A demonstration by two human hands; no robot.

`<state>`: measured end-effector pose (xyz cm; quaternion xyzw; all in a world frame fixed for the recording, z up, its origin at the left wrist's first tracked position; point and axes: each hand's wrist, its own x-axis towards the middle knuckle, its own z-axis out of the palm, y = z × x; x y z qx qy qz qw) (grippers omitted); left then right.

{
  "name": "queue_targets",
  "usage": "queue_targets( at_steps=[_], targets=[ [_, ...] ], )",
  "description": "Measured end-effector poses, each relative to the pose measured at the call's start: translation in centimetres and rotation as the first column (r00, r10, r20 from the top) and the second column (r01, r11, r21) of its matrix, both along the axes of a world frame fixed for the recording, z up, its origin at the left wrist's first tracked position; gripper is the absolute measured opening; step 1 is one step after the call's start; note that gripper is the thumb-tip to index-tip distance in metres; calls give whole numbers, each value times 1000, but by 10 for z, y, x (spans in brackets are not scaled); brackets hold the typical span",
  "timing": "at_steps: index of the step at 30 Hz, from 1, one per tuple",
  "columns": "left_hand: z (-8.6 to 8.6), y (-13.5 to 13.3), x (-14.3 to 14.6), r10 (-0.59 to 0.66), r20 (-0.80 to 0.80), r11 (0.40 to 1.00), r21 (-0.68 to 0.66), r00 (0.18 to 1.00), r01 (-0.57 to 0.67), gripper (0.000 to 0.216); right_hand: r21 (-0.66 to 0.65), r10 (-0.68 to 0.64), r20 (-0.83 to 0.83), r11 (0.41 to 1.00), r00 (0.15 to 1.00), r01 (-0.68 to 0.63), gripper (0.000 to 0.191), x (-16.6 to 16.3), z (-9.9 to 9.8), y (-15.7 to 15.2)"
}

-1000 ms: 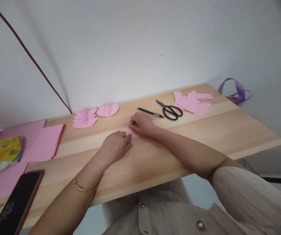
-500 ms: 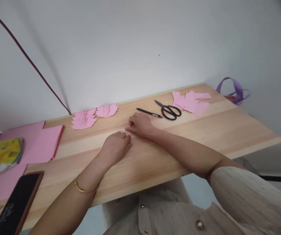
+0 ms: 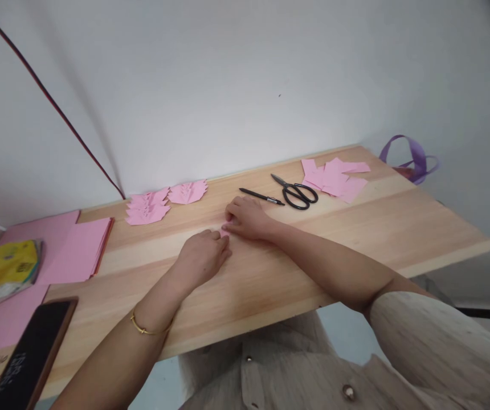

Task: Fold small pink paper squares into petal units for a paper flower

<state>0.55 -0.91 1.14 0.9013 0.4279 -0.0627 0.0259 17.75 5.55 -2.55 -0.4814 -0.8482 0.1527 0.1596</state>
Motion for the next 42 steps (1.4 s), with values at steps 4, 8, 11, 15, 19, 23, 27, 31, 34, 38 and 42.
queue_targets(
  at_steps=[4,8,11,15,19,23,27,31,34,38,42],
  targets=[
    [3,-1,1,9,-13,1000,-9,1000,-9,27,3,-26,-4,1000,1000,26,19,-2,-2,1],
    [5,-1,2,18,-23,1000,-22,1000,-18,26,11,12,-12,1000,1000,-12,26,2,-4,3],
    [4,-1,1,16,-6,1000,-17,1000,-16,27,7,65,-3,998,998,-65,35,5,-3,4],
    [3,-1,0,7,1,1000,-20,1000,-7,28,-8,72,0,997,997,-72,36,7,-2,4],
    [4,-1,1,6,-6,1000,-17,1000,-6,27,-27,81,-20,996,996,-82,29,7,-1,5],
    [5,-1,1,4,-16,1000,-13,1000,-4,27,-30,94,-27,995,995,-95,22,8,0,5],
    [4,-1,1,11,-16,1000,-16,1000,-11,26,-23,106,-29,994,994,-106,26,9,1,4],
    [2,0,0,5,-1,1000,-17,1000,-5,27,-29,120,-25,992,993,-120,35,10,2,5],
    [2,0,-1,3,-3,1000,-23,1000,-3,27,-39,133,-39,990,990,-134,29,11,1,8],
    [5,0,0,10,-6,1000,-27,1000,-10,27,-35,140,-54,989,989,-142,17,12,0,10],
    [6,-1,1,7,-12,1000,-28,1000,-8,28,-25,151,-43,988,988,-152,17,13,2,8]
  ],
)
